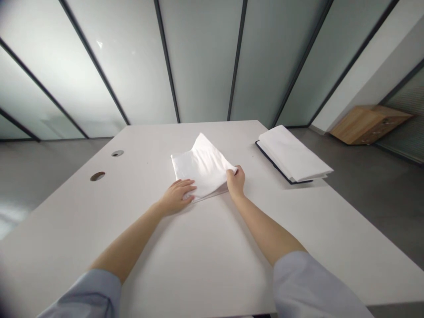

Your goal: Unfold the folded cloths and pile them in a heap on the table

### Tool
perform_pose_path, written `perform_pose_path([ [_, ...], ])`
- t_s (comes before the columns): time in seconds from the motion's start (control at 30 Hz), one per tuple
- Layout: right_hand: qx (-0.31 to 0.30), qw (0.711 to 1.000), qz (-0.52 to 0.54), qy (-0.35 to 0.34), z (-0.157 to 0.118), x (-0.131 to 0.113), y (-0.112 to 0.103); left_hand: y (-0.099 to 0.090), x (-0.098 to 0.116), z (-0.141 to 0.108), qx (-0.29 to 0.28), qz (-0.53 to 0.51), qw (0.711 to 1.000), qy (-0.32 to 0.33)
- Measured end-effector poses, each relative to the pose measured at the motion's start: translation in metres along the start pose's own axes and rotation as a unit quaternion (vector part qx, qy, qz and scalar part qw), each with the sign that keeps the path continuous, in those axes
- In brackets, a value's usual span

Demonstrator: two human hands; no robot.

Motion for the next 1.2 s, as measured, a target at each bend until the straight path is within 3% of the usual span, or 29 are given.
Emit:
perform_pose_path([
  [0.07, -0.023, 1.000, -0.011, -0.007, 0.000, 0.000, 0.003, -0.006, -0.013, 0.000, 0.015, 0.020, 0.999, -0.044],
  [0.2, -0.170, 0.980, -0.023, -0.102, -0.020, -0.024, 0.034, -0.024, -0.036, -0.003, 0.081, 0.063, 0.986, -0.130],
  [0.33, -0.270, 0.939, -0.042, -0.210, -0.053, -0.056, 0.055, -0.029, -0.033, -0.007, 0.129, 0.068, 0.984, -0.106],
  [0.47, -0.344, 0.898, -0.062, -0.268, -0.078, -0.073, 0.066, -0.019, -0.025, -0.004, 0.107, 0.046, 0.991, -0.066],
  [0.57, -0.386, 0.864, -0.092, -0.311, -0.092, -0.080, 0.071, -0.017, -0.033, -0.001, 0.098, 0.021, 0.991, -0.093],
  [0.67, -0.414, 0.822, -0.139, -0.366, -0.105, -0.082, 0.077, -0.024, -0.054, 0.000, 0.132, -0.070, 0.976, -0.161],
  [0.77, -0.415, 0.783, -0.212, -0.412, -0.112, -0.076, 0.085, -0.040, -0.083, -0.006, 0.232, -0.255, 0.912, -0.221],
  [0.87, -0.401, 0.764, -0.278, -0.421, -0.112, -0.070, 0.092, -0.058, -0.118, -0.017, 0.343, -0.439, 0.792, -0.249],
  [0.93, -0.386, 0.763, -0.304, -0.419, -0.109, -0.069, 0.094, -0.073, -0.141, -0.026, 0.394, -0.501, 0.726, -0.259],
  [1.07, -0.341, 0.765, -0.342, -0.427, -0.101, -0.078, 0.090, -0.113, -0.183, -0.051, 0.484, -0.497, 0.678, -0.242],
  [1.13, -0.321, 0.765, -0.362, -0.425, -0.096, -0.082, 0.087, -0.123, -0.201, -0.071, 0.524, -0.461, 0.664, -0.269],
  [1.17, -0.312, 0.767, -0.372, -0.420, -0.093, -0.083, 0.086, -0.126, -0.207, -0.082, 0.536, -0.428, 0.668, -0.289],
  [1.2, -0.304, 0.769, -0.380, -0.415, -0.090, -0.084, 0.085, -0.129, -0.209, -0.089, 0.533, -0.385, 0.691, -0.301],
])
Point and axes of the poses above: each hand's wrist, its own z-axis towards the middle knuckle, its own y-axis out of the palm, x = y × z, the point moved 10 cm from there along z, towards the middle knuckle, and after that the axes turned 13 degrees about -z, right-handed, at the moved point
